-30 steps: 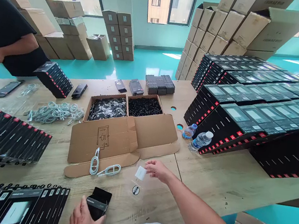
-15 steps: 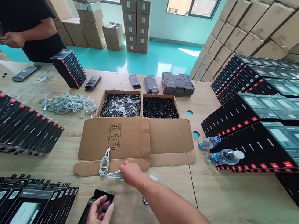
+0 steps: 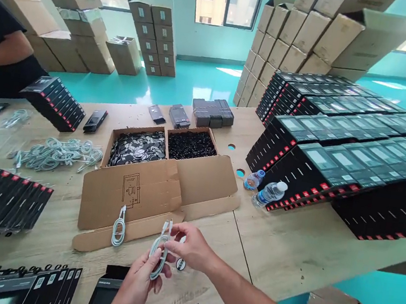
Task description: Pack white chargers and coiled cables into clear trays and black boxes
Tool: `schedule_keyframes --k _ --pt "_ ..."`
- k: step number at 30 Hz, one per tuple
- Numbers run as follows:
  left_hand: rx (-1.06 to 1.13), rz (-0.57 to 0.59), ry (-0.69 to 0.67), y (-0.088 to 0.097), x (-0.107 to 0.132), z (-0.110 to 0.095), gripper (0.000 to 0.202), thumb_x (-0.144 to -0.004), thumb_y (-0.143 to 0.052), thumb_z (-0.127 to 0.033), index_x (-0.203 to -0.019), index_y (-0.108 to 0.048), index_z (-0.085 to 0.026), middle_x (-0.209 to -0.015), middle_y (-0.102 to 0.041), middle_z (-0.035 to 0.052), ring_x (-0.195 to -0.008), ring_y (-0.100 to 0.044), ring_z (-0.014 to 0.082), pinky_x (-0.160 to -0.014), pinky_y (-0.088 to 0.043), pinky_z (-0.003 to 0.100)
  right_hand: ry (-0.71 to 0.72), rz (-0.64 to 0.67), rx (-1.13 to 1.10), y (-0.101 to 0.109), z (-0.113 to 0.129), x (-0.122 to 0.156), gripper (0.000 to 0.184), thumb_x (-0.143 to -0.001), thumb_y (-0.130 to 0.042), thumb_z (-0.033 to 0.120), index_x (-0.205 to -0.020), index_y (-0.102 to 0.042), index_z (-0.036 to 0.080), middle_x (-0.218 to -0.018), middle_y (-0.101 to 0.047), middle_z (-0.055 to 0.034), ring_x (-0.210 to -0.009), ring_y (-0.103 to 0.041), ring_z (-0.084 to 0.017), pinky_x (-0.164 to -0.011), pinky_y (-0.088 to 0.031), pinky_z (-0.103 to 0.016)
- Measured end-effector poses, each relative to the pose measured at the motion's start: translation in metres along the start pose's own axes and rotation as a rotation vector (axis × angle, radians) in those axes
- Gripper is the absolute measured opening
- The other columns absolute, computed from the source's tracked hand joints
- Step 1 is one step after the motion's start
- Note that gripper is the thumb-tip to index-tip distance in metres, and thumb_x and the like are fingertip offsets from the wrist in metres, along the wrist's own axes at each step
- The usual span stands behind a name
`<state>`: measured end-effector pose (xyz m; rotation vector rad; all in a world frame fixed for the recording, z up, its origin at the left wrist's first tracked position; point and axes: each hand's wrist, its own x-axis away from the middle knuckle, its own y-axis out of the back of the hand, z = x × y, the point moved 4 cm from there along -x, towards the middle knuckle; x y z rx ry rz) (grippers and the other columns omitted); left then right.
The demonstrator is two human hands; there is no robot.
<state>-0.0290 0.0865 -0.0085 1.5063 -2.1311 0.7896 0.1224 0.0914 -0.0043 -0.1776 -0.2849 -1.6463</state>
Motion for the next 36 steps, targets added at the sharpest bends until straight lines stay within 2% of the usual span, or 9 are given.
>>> schedule_keyframes --k 5,8,13,17,20,23,25,30,36 --pt "0.086 0.08 0.101 -0.021 0.03 -0.003 0.055 -0.068 -0.084 -0.056 -0.103 -0.07 -0.015 -0.077 -0.068 0.0043 -0.052 -0.047 0.007 -0.039 -0.024 0.016 0.066 0.024 -0.389 0.008 0.006 0.019 0.023 -0.076 -0.072 0.04 -0.081 -0.064 0.02 -0.072 -0.064 0.0029 -0.062 -0.059 -0.013 -0.058 -0.049 -0.024" --pt "0.139 0.08 0.151 -0.025 0.042 0.003 0.059 -0.062 -0.089 -0.052 -0.103 -0.07 -0.015 -0.074 -0.067 0.004 -0.05 -0.046 0.006 -0.039 -0.022 0.016 0.081 -0.046 -0.413 0.008 0.002 0.027 0.03 -0.081 -0.07 0.048 -0.083 -0.057 0.021 -0.068 -0.065 0.0033 -0.055 -0.058 -0.012 -0.052 -0.046 -0.023" --pt "0.16 0.059 0.121 -0.024 0.057 0.01 0.058 -0.059 -0.09 -0.052 -0.099 -0.069 -0.015 -0.075 -0.067 0.0041 -0.05 -0.045 0.0053 -0.043 -0.023 0.017 -0.001 -0.016 -0.465 0.003 -0.009 0.037 0.037 -0.083 -0.062 0.056 -0.09 -0.051 0.022 -0.061 -0.063 0.0039 -0.047 -0.058 -0.014 -0.047 -0.044 -0.024" --pt "0.007 0.085 0.034 -0.021 0.061 0.012 0.059 -0.057 -0.092 -0.045 -0.103 -0.067 -0.018 -0.08 -0.067 0.0026 -0.052 -0.041 0.0054 -0.046 -0.018 0.019 0.22 -0.199 -0.056 0.023 0.005 0.051 0.035 -0.082 -0.065 0.028 -0.115 -0.058 0.02 -0.111 -0.07 -0.0092 -0.093 -0.068 -0.022 -0.073 -0.055 -0.033" --pt "-0.153 0.118 -0.018 -0.02 0.061 0.014 0.041 -0.064 -0.086 -0.045 -0.089 -0.067 -0.018 -0.075 -0.062 -0.0001 -0.052 -0.038 0.0063 -0.049 -0.018 0.022 0.58 -0.195 0.512 0.03 0.032 0.064 0.05 -0.081 -0.064 0.011 -0.129 -0.061 0.026 -0.145 -0.052 -0.0101 -0.133 -0.047 -0.027 -0.104 -0.044 -0.043" --pt "-0.216 0.116 -0.04 -0.019 0.059 0.015 0.035 -0.07 -0.08 -0.046 -0.087 -0.064 -0.02 -0.074 -0.06 -0.0017 -0.052 -0.038 0.0071 -0.05 -0.02 0.022 0.83 -0.01 0.939 0.021 0.052 0.072 0.016 -0.091 -0.061 0.014 -0.097 -0.073 0.023 -0.13 -0.061 -0.0104 -0.128 -0.047 -0.029 -0.101 -0.04 -0.045" --pt "-0.213 0.078 -0.069 -0.018 0.056 0.015 0.037 -0.07 -0.078 -0.044 -0.095 -0.061 -0.022 -0.078 -0.063 -0.0017 -0.051 -0.038 0.0068 -0.049 -0.02 0.021 0.86 0.063 1.093 0.015 0.061 0.074 0.016 -0.093 -0.06 0.016 -0.081 -0.071 0.019 -0.107 -0.067 -0.0116 -0.109 -0.055 -0.028 -0.089 -0.043 -0.042" --pt "-0.213 -0.029 -0.115 -0.015 0.045 0.021 0.039 -0.067 -0.077 -0.046 -0.086 -0.051 -0.024 -0.07 -0.057 -0.0069 -0.049 -0.04 0.0063 -0.048 -0.026 0.019 0.503 0.171 1.095 0.002 0.061 0.07 0.005 -0.082 -0.068 0.012 -0.086 -0.068 0.016 -0.08 -0.072 -0.0089 -0.072 -0.063 -0.022 -0.064 -0.039 -0.033" --pt "-0.186 -0.025 -0.174 -0.019 0.041 0.027 0.042 -0.07 -0.076 -0.053 -0.087 -0.053 -0.023 -0.067 -0.054 -0.0078 -0.05 -0.039 0.0066 -0.048 -0.027 0.019 -0.036 0.129 0.118 -0.009 0.027 0.055 0.007 -0.084 -0.059 0.02 -0.078 -0.059 0.022 -0.057 -0.061 0.0048 -0.047 -0.055 -0.013 -0.049 -0.036 -0.024"
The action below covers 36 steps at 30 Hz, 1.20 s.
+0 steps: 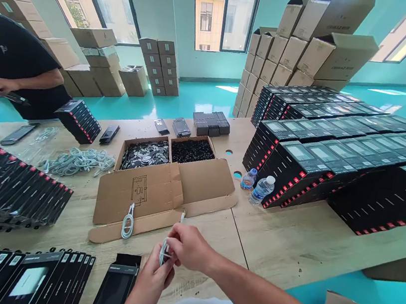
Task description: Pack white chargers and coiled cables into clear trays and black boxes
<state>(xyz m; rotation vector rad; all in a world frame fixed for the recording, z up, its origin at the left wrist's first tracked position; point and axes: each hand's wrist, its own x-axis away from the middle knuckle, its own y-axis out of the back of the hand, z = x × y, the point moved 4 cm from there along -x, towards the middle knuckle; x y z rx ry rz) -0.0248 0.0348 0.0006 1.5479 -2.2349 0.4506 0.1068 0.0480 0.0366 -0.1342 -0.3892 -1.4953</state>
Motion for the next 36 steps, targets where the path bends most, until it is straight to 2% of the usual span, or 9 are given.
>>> schedule_keyframes --k 6,10,13,15,19,23,27,31,36 --pt "0.014 0.027 -0.021 0.001 0.0 -0.004 0.038 -0.073 -0.076 -0.051 -0.086 -0.054 -0.023 -0.065 -0.053 -0.0073 -0.05 -0.042 0.0081 -0.048 -0.027 0.021 -0.133 0.065 -0.317 -0.011 -0.016 -0.003 0.015 -0.078 -0.062 0.025 -0.066 -0.056 0.02 -0.053 -0.058 0.0044 -0.044 -0.048 -0.011 -0.049 -0.04 -0.025" --pt "0.167 0.069 0.035 -0.001 0.002 -0.012 0.042 -0.073 -0.08 -0.048 -0.101 -0.06 -0.022 -0.067 -0.054 -0.0071 -0.053 -0.047 0.0079 -0.047 -0.025 0.02 0.093 -0.298 -0.03 0.008 -0.01 0.006 0.01 -0.07 -0.075 0.024 -0.075 -0.068 0.02 -0.07 -0.062 0.0011 -0.068 -0.056 -0.016 -0.067 -0.045 -0.029" --pt "0.301 0.137 0.081 -0.007 0.004 -0.023 0.045 -0.069 -0.087 -0.041 -0.1 -0.062 -0.02 -0.075 -0.061 -0.004 -0.056 -0.051 0.0073 -0.046 -0.029 0.019 0.137 -0.473 -0.155 0.017 -0.013 0.009 0.058 -0.058 -0.086 0.027 -0.112 -0.067 0.023 -0.115 -0.067 -0.0061 -0.096 -0.061 -0.021 -0.082 -0.049 -0.031" --pt "0.324 0.187 0.119 -0.014 0.004 -0.026 0.046 -0.067 -0.089 -0.039 -0.099 -0.062 -0.019 -0.077 -0.064 -0.0018 -0.055 -0.053 0.0073 -0.044 -0.032 0.018 0.025 -0.278 -0.474 0.009 -0.022 0.002 0.072 -0.059 -0.089 0.041 -0.123 -0.062 0.024 -0.128 -0.065 -0.0096 -0.097 -0.064 -0.021 -0.078 -0.05 -0.031" --pt "0.257 0.276 0.183 -0.025 0.003 -0.018 0.046 -0.07 -0.085 -0.048 -0.094 -0.06 -0.019 -0.074 -0.066 0.0008 -0.053 -0.059 0.0107 -0.045 -0.039 0.021 -0.118 0.049 -0.872 -0.009 -0.029 -0.009 0.058 -0.066 -0.081 0.063 -0.097 -0.066 0.017 -0.095 -0.077 -0.0089 -0.063 -0.064 -0.015 -0.058 -0.047 -0.026" --pt "-0.248 0.279 0.148 -0.008 -0.014 0.002 0.053 -0.081 -0.059 -0.069 -0.107 -0.054 -0.024 -0.089 -0.072 0.005 -0.063 -0.067 0.0181 -0.052 -0.049 0.028 -0.077 -0.199 -1.034 0.016 -0.033 -0.015 0.051 -0.07 -0.079 0.065 -0.08 -0.061 0.019 -0.053 -0.063 0.0043 -0.044 -0.057 -0.012 -0.054 -0.05 -0.027" --pt "-0.677 0.14 0.098 0.019 -0.05 0.023 0.044 -0.079 -0.057 -0.066 -0.087 -0.052 -0.023 -0.081 -0.068 0.004 -0.075 -0.067 0.025 -0.059 -0.046 0.032 -0.072 -0.339 -1.045 0.053 -0.045 -0.01 0.061 -0.074 -0.07 0.076 -0.058 -0.05 0.021 -0.034 -0.04 0.0112 -0.029 -0.039 -0.007 -0.055 -0.053 -0.029" --pt "-0.855 -0.023 0.058 0.023 -0.085 0.039 0.036 -0.062 -0.082 -0.034 -0.081 -0.053 -0.022 -0.087 -0.067 0.0058 -0.097 -0.064 0.0325 -0.079 -0.045 0.038 -0.085 -0.439 -1.043 0.078 -0.066 0.003 0.061 -0.072 -0.072 0.075 -0.056 -0.047 0.022 -0.032 -0.035 0.0128 -0.029 -0.035 -0.006 -0.059 -0.056 -0.031" --pt "-0.828 -0.08 0.065 0.003 -0.106 0.051 0.02 -0.084 -0.073 -0.028 -0.074 -0.058 -0.018 -0.088 -0.065 0.001 -0.087 -0.062 0.0188 -0.082 -0.05 0.038 -0.151 -0.518 -1.02 0.083 -0.09 0.012 0.043 -0.071 -0.081 0.058 -0.075 -0.064 0.019 -0.041 -0.051 0.0103 -0.036 -0.05 -0.009 -0.066 -0.057 -0.033"
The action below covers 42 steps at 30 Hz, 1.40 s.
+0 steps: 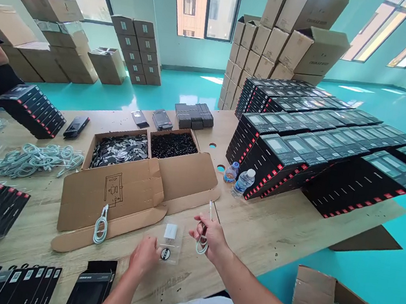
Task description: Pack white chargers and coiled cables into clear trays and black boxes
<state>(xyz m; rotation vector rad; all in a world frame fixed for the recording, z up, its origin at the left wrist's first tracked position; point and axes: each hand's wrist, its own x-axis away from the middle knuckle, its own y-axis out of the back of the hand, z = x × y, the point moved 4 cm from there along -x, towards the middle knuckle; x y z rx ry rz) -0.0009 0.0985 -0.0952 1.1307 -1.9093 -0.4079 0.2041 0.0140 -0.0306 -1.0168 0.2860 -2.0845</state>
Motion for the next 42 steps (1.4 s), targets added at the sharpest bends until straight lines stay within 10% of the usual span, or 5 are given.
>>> schedule_keyframes --k 9,17,24,37,42 --pt "0.732 -0.011 0.001 -0.008 0.05 -0.052 0.053 -0.083 -0.053 -0.025 -0.134 -0.038 -0.023 -0.107 -0.072 0.0081 -0.085 -0.072 0.0206 -0.071 -0.061 0.037 0.393 -0.108 0.241 -0.027 -0.008 0.007 0.053 -0.089 -0.055 0.066 -0.102 -0.076 0.019 -0.109 -0.079 -0.0129 -0.114 -0.069 -0.028 -0.095 -0.05 -0.038" --pt "1.336 0.118 -0.033 0.021 0.09 -0.081 0.046 -0.071 -0.077 -0.029 -0.114 -0.061 -0.022 -0.112 -0.077 0.0087 -0.092 -0.074 0.022 -0.08 -0.061 0.035 0.8 0.125 0.798 -0.054 -0.009 0.038 0.045 -0.103 -0.042 0.045 -0.134 -0.066 0.024 -0.149 -0.058 -0.0113 -0.142 -0.047 -0.028 -0.121 -0.031 -0.05" --pt "1.27 0.124 -0.112 0.047 0.102 -0.072 0.048 -0.064 -0.091 -0.036 -0.102 -0.066 -0.02 -0.115 -0.079 0.0118 -0.104 -0.074 0.0283 -0.091 -0.06 0.041 0.215 0.684 0.455 -0.041 -0.011 0.041 0.073 -0.091 -0.057 0.044 -0.159 -0.034 0.03 -0.16 -0.046 -0.0106 -0.141 -0.05 -0.028 -0.114 -0.039 -0.05" --pt "1.245 -0.102 -0.099 0.044 0.099 -0.063 0.056 -0.053 -0.096 -0.042 -0.092 -0.062 -0.021 -0.1 -0.082 0.0086 -0.101 -0.076 0.0308 -0.096 -0.057 0.046 0.37 0.489 0.549 -0.061 -0.01 0.047 0.051 -0.091 -0.066 0.035 -0.141 -0.059 0.026 -0.103 -0.077 -0.0035 -0.09 -0.07 -0.02 -0.084 -0.052 -0.033" --pt "1.232 -0.139 -0.105 0.046 0.097 -0.06 0.051 -0.054 -0.094 -0.041 -0.09 -0.064 -0.02 -0.092 -0.083 0.0073 -0.097 -0.076 0.0309 -0.09 -0.059 0.043 0.083 0.52 0.308 -0.062 -0.018 0.032 0.069 -0.071 -0.086 0.041 -0.131 -0.062 0.018 -0.096 -0.077 -0.0041 -0.084 -0.07 -0.019 -0.083 -0.052 -0.034"
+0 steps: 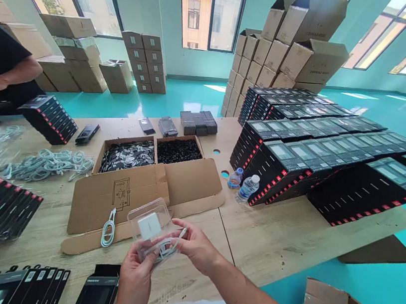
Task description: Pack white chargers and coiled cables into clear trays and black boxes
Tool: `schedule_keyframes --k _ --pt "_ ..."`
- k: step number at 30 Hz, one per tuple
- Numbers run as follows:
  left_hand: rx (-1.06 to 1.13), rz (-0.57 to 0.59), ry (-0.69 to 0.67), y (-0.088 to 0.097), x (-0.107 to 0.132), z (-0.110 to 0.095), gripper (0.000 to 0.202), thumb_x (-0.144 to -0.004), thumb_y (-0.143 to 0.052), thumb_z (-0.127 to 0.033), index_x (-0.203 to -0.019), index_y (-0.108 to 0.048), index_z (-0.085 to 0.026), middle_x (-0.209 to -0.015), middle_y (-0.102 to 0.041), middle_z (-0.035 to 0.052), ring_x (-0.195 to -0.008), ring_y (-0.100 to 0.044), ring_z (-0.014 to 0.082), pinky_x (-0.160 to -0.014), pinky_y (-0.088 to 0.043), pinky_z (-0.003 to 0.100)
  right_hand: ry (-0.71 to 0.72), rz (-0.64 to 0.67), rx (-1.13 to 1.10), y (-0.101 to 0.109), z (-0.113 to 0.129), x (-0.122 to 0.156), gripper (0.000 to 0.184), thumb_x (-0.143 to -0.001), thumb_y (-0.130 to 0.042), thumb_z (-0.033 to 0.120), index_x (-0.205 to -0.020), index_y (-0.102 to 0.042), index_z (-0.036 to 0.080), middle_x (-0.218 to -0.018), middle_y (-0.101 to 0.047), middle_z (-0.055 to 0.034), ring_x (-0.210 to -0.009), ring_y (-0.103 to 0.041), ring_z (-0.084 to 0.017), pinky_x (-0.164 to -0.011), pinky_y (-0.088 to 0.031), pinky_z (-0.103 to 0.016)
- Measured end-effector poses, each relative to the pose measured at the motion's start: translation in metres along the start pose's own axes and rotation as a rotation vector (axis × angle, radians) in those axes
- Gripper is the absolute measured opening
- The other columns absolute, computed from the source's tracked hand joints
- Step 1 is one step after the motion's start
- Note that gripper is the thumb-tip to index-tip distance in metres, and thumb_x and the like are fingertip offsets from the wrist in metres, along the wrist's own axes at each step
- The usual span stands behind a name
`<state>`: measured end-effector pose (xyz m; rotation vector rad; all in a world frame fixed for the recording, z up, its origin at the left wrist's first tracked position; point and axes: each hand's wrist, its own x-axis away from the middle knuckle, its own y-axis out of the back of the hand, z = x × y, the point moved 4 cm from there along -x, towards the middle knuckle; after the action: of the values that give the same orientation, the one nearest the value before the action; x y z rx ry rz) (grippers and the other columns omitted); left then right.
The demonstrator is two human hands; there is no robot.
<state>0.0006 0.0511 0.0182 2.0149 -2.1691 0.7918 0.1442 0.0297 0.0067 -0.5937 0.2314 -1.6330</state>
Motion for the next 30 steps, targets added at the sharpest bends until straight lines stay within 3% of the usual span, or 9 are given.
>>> schedule_keyframes --k 3,7,10,14,16,20,23,26,30 --pt "-0.009 0.059 0.053 -0.003 0.001 0.001 0.051 -0.054 -0.094 -0.039 -0.093 -0.07 -0.017 -0.093 -0.082 0.0099 -0.098 -0.076 0.0321 -0.086 -0.06 0.041 -0.031 0.046 0.006 0.0 0.0 0.0 0.065 -0.065 -0.089 0.042 -0.121 -0.068 0.016 -0.09 -0.077 -0.0046 -0.083 -0.07 -0.021 -0.083 -0.052 -0.035" --pt "-0.021 0.02 0.085 -0.002 -0.003 0.009 0.055 -0.05 -0.095 -0.038 -0.095 -0.073 -0.016 -0.095 -0.082 0.0106 -0.098 -0.076 0.0315 -0.086 -0.059 0.039 0.207 -0.125 0.304 0.0 -0.002 0.003 0.034 -0.083 -0.072 0.034 -0.115 -0.074 0.022 -0.091 -0.078 -0.0058 -0.087 -0.068 -0.024 -0.086 -0.053 -0.038" --pt "-0.031 -0.03 0.108 0.005 -0.01 0.011 0.051 -0.048 -0.096 -0.033 -0.09 -0.07 -0.019 -0.092 -0.082 0.0079 -0.096 -0.076 0.029 -0.086 -0.059 0.037 0.307 -0.21 0.5 -0.001 -0.007 0.0 0.03 -0.085 -0.064 0.021 -0.111 -0.078 0.026 -0.09 -0.077 -0.0052 -0.087 -0.066 -0.023 -0.087 -0.052 -0.036" --pt "-0.062 0.106 0.177 0.011 -0.016 0.0 0.052 -0.055 -0.091 -0.033 -0.102 -0.074 -0.017 -0.099 -0.082 0.012 -0.1 -0.076 0.0338 -0.083 -0.06 0.04 0.042 -0.076 0.369 -0.003 -0.016 -0.01 0.033 -0.084 -0.065 0.031 -0.113 -0.077 0.021 -0.074 -0.072 -0.0015 -0.063 -0.061 -0.017 -0.057 -0.052 -0.026" --pt "-0.022 0.167 0.205 0.01 -0.013 -0.009 0.052 -0.06 -0.086 -0.035 -0.108 -0.075 -0.017 -0.104 -0.082 0.0125 -0.104 -0.074 0.037 -0.085 -0.06 0.043 -0.031 0.023 0.295 -0.009 -0.014 -0.008 0.038 -0.084 -0.066 0.038 -0.116 -0.075 0.02 -0.075 -0.071 -0.0003 -0.06 -0.06 -0.014 -0.051 -0.049 -0.022" --pt "0.106 0.099 0.151 0.003 -0.003 -0.024 0.064 -0.056 -0.082 -0.03 -0.12 -0.072 -0.024 -0.11 -0.081 0.008 -0.111 -0.072 0.0386 -0.091 -0.06 0.046 0.116 0.11 0.232 -0.019 0.005 0.002 0.037 -0.088 -0.063 0.038 -0.12 -0.074 0.024 -0.098 -0.075 -0.0023 -0.091 -0.067 -0.019 -0.078 -0.055 -0.028" --pt "0.11 0.07 0.079 -0.004 0.006 -0.03 0.07 -0.053 -0.085 -0.029 -0.122 -0.071 -0.027 -0.117 -0.079 0.0083 -0.119 -0.068 0.0392 -0.095 -0.059 0.047 0.154 -0.039 0.161 -0.014 0.012 0.005 0.04 -0.077 -0.07 0.029 -0.117 -0.076 0.024 -0.105 -0.074 -0.0037 -0.102 -0.065 -0.022 -0.086 -0.053 -0.031" --pt "0.068 0.046 0.029 -0.006 0.011 -0.033 0.067 -0.054 -0.085 -0.03 -0.119 -0.071 -0.026 -0.123 -0.077 0.0099 -0.124 -0.065 0.04 -0.099 -0.058 0.048 0.123 -0.244 0.069 -0.006 0.016 0.008 0.036 -0.068 -0.071 0.023 -0.103 -0.079 0.021 -0.087 -0.072 -0.0018 -0.081 -0.062 -0.018 -0.074 -0.05 -0.028" --pt "0.042 0.037 -0.018 -0.004 0.014 -0.032 0.063 -0.055 -0.086 -0.029 -0.116 -0.071 -0.026 -0.127 -0.075 0.0103 -0.124 -0.065 0.0401 -0.101 -0.057 0.049 0.096 -0.313 -0.026 -0.008 0.022 0.011 0.028 -0.066 -0.08 0.033 -0.09 -0.079 0.018 -0.07 -0.066 0.0006 -0.061 -0.051 -0.012 -0.057 -0.04 -0.025"
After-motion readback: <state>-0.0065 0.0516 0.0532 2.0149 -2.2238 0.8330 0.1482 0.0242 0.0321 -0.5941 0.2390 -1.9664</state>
